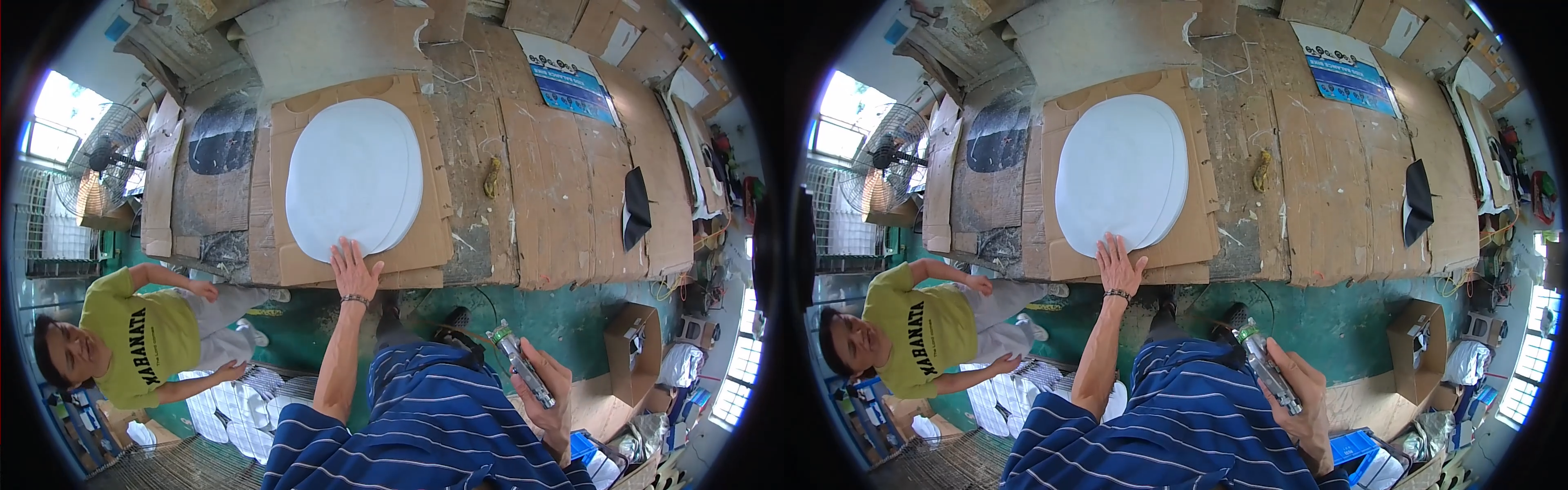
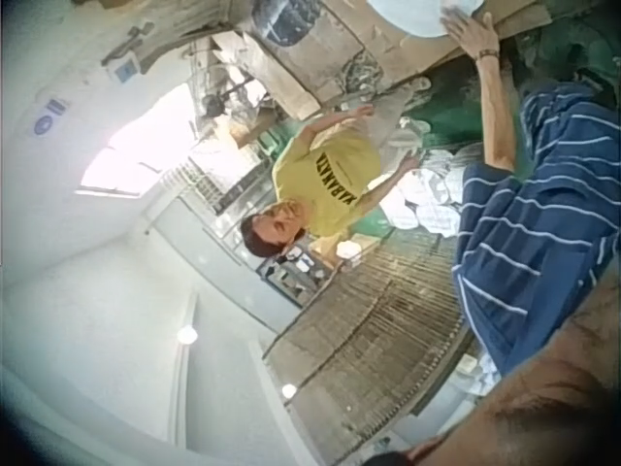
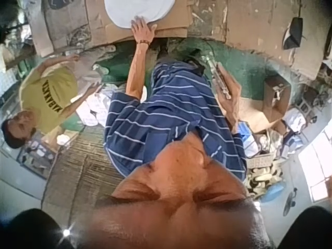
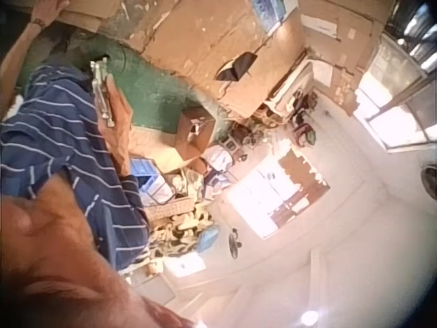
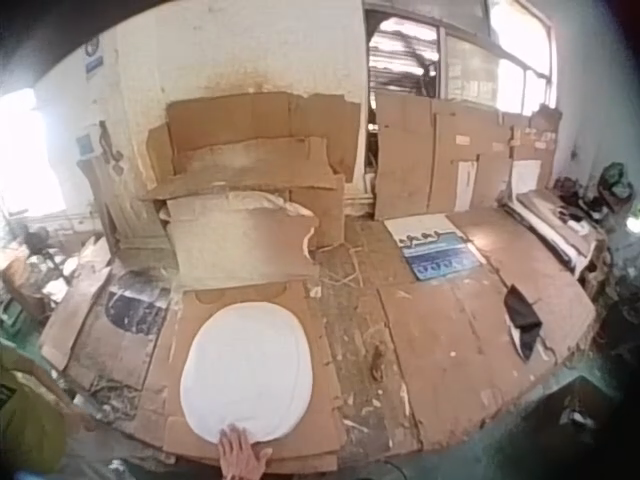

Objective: Collaborating to place and organize white oval plastic sheets onto a template on a manufacturing workbench.

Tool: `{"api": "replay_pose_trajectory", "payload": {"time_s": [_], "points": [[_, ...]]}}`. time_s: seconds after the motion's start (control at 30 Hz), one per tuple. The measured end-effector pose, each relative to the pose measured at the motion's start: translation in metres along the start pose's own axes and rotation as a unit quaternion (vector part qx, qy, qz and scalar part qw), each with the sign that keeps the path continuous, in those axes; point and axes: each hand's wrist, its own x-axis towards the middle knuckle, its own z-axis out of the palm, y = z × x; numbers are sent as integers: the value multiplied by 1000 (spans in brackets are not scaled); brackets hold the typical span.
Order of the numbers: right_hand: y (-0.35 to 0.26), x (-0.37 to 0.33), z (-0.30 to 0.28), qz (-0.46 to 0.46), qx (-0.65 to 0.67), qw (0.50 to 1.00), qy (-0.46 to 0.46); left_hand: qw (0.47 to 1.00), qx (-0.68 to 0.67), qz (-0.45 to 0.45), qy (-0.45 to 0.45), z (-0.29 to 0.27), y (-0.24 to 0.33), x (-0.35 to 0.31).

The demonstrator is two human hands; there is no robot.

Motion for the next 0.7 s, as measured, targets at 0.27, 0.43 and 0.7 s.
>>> {"api": "replay_pose_trajectory", "payload": {"time_s": [0.27,0.43,0.7], "points": [[-1,8,1,-21,5,999,-26,987,-17,158,6,-5,68,7],[-1,3,-1,-20,12,1000,-20,984,-75,156,-37,13,88,5],[7,-7,-11,-7,23,1000,-19,986,-76,130,-70,16,97,4]]}}
